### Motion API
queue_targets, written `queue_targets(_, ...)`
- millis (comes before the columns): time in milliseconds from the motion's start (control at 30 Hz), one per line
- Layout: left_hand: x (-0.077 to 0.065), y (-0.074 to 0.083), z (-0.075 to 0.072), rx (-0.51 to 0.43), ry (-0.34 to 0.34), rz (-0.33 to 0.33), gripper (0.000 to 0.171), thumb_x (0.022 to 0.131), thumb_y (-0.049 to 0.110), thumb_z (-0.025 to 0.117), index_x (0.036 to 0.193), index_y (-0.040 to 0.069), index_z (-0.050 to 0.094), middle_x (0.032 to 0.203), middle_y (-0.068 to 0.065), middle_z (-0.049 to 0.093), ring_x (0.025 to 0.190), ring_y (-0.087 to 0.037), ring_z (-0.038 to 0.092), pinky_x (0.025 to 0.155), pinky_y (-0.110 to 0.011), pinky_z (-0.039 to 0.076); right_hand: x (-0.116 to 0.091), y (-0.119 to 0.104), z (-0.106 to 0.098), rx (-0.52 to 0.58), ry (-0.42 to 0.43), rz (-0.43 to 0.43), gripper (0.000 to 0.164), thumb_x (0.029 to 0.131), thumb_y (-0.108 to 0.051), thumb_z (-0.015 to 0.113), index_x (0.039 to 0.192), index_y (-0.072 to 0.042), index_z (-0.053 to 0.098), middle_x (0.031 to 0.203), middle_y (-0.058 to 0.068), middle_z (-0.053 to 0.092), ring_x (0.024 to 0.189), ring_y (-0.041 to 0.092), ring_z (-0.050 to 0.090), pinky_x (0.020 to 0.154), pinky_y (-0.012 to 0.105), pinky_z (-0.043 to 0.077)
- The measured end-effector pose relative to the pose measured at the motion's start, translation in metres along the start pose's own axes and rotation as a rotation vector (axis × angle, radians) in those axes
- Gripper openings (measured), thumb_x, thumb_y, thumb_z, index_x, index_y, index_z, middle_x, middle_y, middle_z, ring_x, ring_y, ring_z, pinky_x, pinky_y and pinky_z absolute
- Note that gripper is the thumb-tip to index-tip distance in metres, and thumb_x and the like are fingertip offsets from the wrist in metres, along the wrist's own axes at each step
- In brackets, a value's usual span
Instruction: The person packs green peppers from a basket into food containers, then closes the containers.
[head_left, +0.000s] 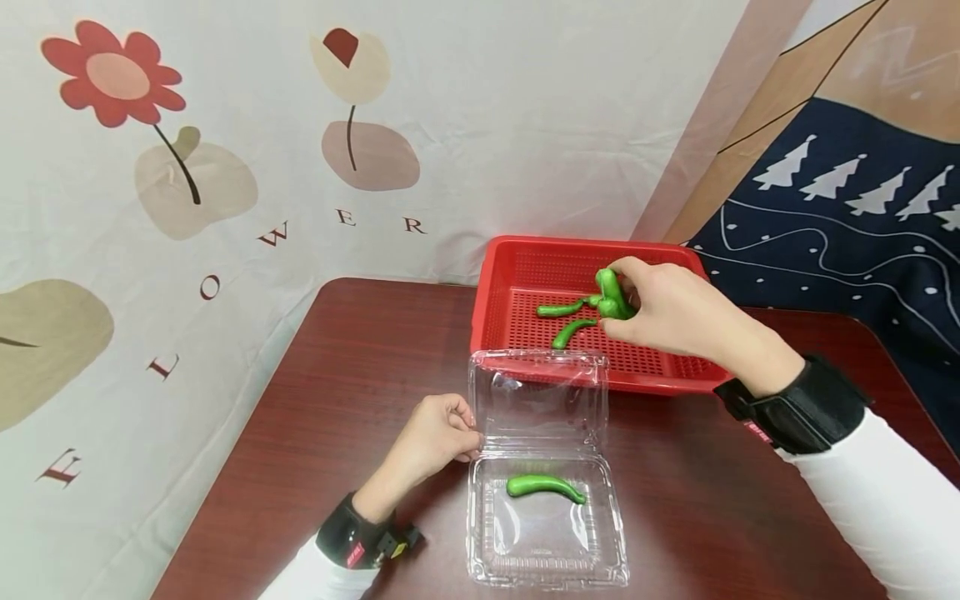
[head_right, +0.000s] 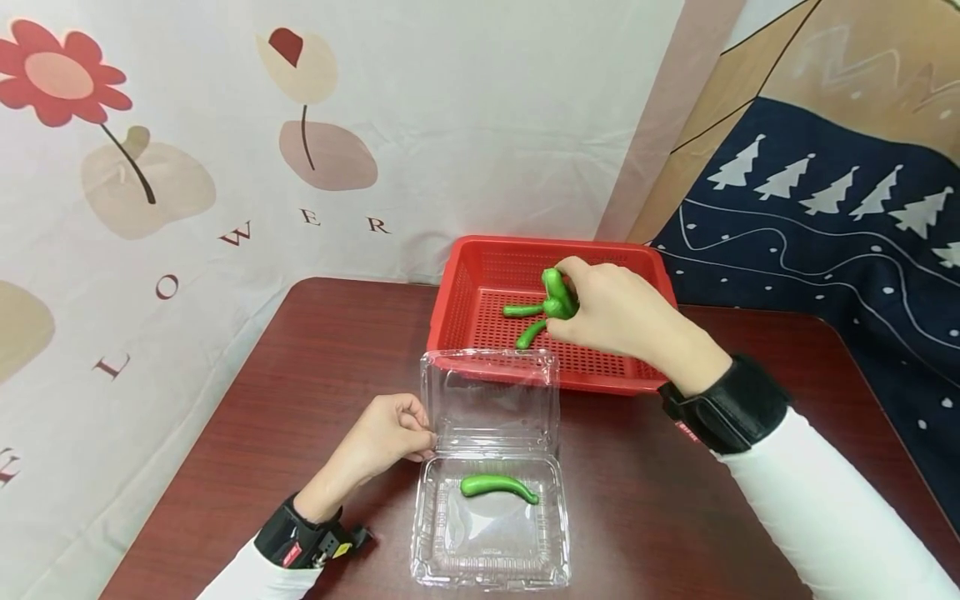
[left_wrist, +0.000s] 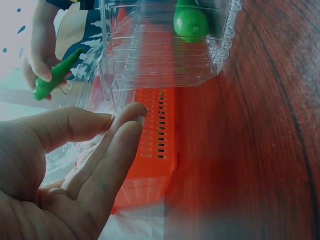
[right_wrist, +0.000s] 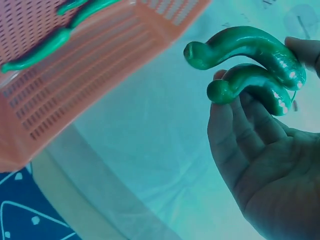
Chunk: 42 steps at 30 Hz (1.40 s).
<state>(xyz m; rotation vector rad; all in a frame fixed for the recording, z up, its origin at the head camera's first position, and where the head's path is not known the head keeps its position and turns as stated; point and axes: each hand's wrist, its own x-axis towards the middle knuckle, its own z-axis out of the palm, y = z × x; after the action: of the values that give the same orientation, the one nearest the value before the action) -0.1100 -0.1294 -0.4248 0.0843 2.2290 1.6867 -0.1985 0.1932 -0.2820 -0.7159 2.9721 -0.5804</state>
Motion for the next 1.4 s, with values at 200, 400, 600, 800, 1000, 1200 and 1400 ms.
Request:
queue_targets(200,0.001,-0.001,0.0,0.003,0.005,-0.002,0.016,0.077,-0.009,0.07,0.083,0.0,0.058,0.069,-0.01,0.072,0.061,-0.016,0.07,0.061,-0.035,0.065,-0.017,-0.014,0.009,-0.005,0.037,-0.074,0.051,0.082,-0.03,0.086,0.122,-0.011,0.062,0.087,-0.003,0.068,0.074,0.015,0.058,0.066,0.032,0.056)
queue_targets(400,0.001,0.0,0.001,0.008,0.001,0.008,0.016,0.076,-0.009,0.07,0.083,0.0,0.058,0.068,-0.009,0.072,0.061,-0.016,0.07,0.06,-0.034,0.065,-0.036,-0.029,0.025,-0.024,0.085,-0.174,0.052,0.078,-0.029,0.089,0.121,-0.016,0.063,0.085,-0.009,0.064,0.072,0.01,0.056,0.063,0.029,0.054)
queue_targets(600,0.001,0.001,0.001,0.004,0.003,0.002,0.016,0.076,-0.009,0.069,0.083,0.0,0.058,0.069,-0.01,0.072,0.062,-0.016,0.071,0.061,-0.035,0.066,-0.05,-0.043,0.036,-0.016,0.116,-0.239,0.05,0.075,-0.027,0.089,0.117,-0.018,0.063,0.079,-0.013,0.058,0.067,0.004,0.051,0.058,0.024,0.051)
queue_targets(800,0.0,0.001,0.001,0.005,0.018,0.011,0.016,0.076,-0.01,0.069,0.082,0.0,0.058,0.07,-0.012,0.072,0.062,-0.017,0.071,0.061,-0.036,0.066,-0.061,-0.054,0.054,0.003,0.113,-0.308,0.048,0.074,-0.028,0.089,0.112,-0.02,0.061,0.078,-0.016,0.054,0.067,0.0,0.049,0.058,0.02,0.049)
queue_targets(1000,0.0,0.0,0.0,0.024,0.018,0.002,0.016,0.076,-0.009,0.07,0.082,0.001,0.058,0.069,-0.009,0.072,0.062,-0.016,0.07,0.061,-0.035,0.066,-0.07,-0.065,0.084,0.009,0.109,-0.439,0.038,0.074,-0.027,0.085,0.102,-0.025,0.059,0.077,-0.018,0.049,0.067,-0.001,0.045,0.058,0.017,0.043)
queue_targets(1200,0.0,0.0,0.001,0.016,0.013,0.013,0.016,0.077,-0.01,0.07,0.083,0.0,0.058,0.071,-0.012,0.073,0.062,-0.016,0.071,0.062,-0.038,0.066,-0.078,-0.069,0.111,-0.008,0.051,-0.506,0.044,0.076,-0.032,0.085,0.112,-0.019,0.063,0.079,-0.018,0.049,0.068,-0.002,0.044,0.058,0.014,0.042)
queue_targets(1400,0.0,0.0,0.001,0.006,0.014,0.02,0.017,0.076,-0.011,0.071,0.083,-0.001,0.058,0.07,-0.011,0.073,0.061,-0.016,0.071,0.061,-0.038,0.066,-0.083,-0.071,0.134,-0.042,0.052,-0.558,0.043,0.075,-0.031,0.083,0.111,-0.017,0.064,0.082,-0.018,0.05,0.071,-0.002,0.046,0.06,0.015,0.044)
